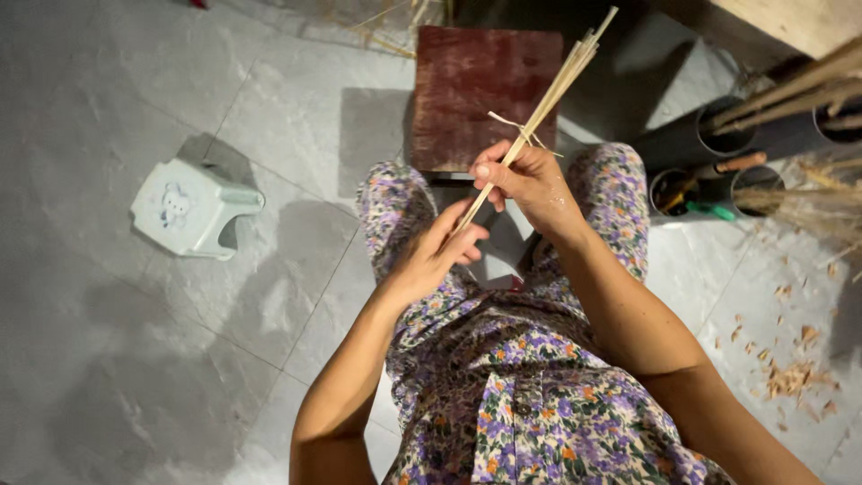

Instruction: The person washes bundles of dried sticks in a red basin of water, then ties them into bundles. The person later moves a stool and uses a knife to trim the ends of the sticks.

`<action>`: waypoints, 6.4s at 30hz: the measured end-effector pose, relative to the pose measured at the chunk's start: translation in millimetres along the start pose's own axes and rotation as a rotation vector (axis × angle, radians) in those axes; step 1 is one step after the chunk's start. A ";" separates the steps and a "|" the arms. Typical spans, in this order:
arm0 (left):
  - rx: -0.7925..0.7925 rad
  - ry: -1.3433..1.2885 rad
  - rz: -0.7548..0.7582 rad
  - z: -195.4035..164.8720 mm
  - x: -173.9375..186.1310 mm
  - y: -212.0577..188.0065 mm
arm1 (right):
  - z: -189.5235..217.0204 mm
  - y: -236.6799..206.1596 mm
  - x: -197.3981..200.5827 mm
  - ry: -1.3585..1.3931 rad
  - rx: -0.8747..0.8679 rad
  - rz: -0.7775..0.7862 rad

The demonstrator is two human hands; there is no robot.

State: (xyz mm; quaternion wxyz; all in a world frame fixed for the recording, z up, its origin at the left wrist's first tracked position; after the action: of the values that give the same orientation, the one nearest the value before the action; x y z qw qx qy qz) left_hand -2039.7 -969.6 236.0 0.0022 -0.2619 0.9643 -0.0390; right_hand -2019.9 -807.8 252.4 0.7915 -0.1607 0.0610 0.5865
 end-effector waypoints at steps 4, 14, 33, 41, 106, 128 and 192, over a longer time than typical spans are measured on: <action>0.180 -0.003 0.068 8.8 -38.2 32.9 | 9.2 -14.4 32.5 0.114 -0.022 -0.047; 0.172 0.031 0.131 13.1 -68.4 54.7 | -6.4 -26.1 123.3 0.632 0.077 -0.192; 0.065 0.235 -0.069 -32.6 -12.5 69.5 | 38.4 -85.2 197.2 0.065 0.356 -0.522; -0.186 1.211 0.151 -88.2 -36.3 89.8 | 5.0 -64.9 97.8 -0.203 0.186 -0.336; 0.309 -0.415 -0.072 29.2 -88.6 131.9 | 35.7 -52.7 145.2 -0.292 0.318 -0.369; 0.032 -0.900 -0.223 -0.2 -66.8 136.5 | -5.1 -47.1 161.8 0.678 0.077 -0.291; -0.064 0.242 -0.153 -1.6 -91.6 97.4 | -26.6 -50.5 120.9 -0.091 -0.078 -0.219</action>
State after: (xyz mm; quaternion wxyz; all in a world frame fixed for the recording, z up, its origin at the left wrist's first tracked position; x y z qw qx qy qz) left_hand -2009.8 -839.5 228.7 -0.1254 -0.3282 0.9354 -0.0393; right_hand -1932.8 -719.7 202.2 0.8459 -0.1702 -0.0156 0.5052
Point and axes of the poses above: each hand's wrist, its own y-axis towards the middle knuckle, its own x-axis out of the back of the hand, z = x × y, the point moved 9 cm from there along y, towards the middle knuckle, and after that the axes turned 5 degrees about -x, right-handed, at the moved point
